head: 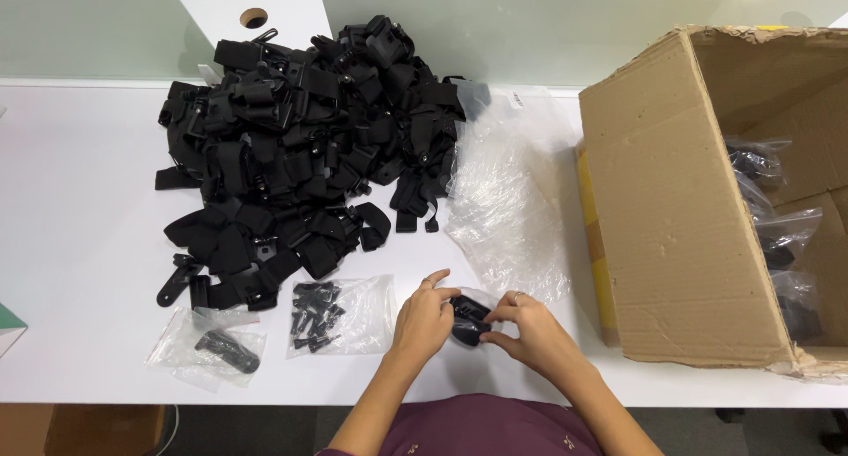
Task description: The person assembles camera mounts by taking a base from a pile, inserting a long screw into a plastic bracket, and securing the parts together before placing them in a small plastic bag.
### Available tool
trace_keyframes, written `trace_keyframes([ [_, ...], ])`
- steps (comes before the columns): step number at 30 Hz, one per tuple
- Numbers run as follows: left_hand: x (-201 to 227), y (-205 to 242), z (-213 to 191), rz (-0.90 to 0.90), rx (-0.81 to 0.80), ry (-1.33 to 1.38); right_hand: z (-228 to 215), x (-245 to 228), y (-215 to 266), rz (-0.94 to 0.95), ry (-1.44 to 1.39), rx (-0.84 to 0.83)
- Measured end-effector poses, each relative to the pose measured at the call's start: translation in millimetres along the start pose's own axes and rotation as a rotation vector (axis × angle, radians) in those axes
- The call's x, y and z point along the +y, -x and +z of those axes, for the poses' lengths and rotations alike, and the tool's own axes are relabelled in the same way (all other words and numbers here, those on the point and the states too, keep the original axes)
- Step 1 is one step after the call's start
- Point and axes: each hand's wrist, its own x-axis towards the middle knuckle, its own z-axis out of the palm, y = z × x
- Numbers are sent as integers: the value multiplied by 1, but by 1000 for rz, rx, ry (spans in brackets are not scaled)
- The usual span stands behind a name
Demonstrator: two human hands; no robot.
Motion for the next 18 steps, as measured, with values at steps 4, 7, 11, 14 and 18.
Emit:
trace_keyframes([
  [4, -15, -1, 4, 9, 9, 13, 0, 9, -2, -164, 11, -53],
  [7, -27, -2, 7, -9, -66, 9, 5, 21, -6, -150, 1, 4],
  [11, -27, -3, 8, 107, -115, 80, 10, 29, -7, -95, -62, 69],
  [14, -17, 4, 7, -19, -143, 139, 0, 26, -6, -96, 17, -13],
  [18, -16, 7, 12, 101, 40, 153, -3, 20, -1, -13, 157, -149],
])
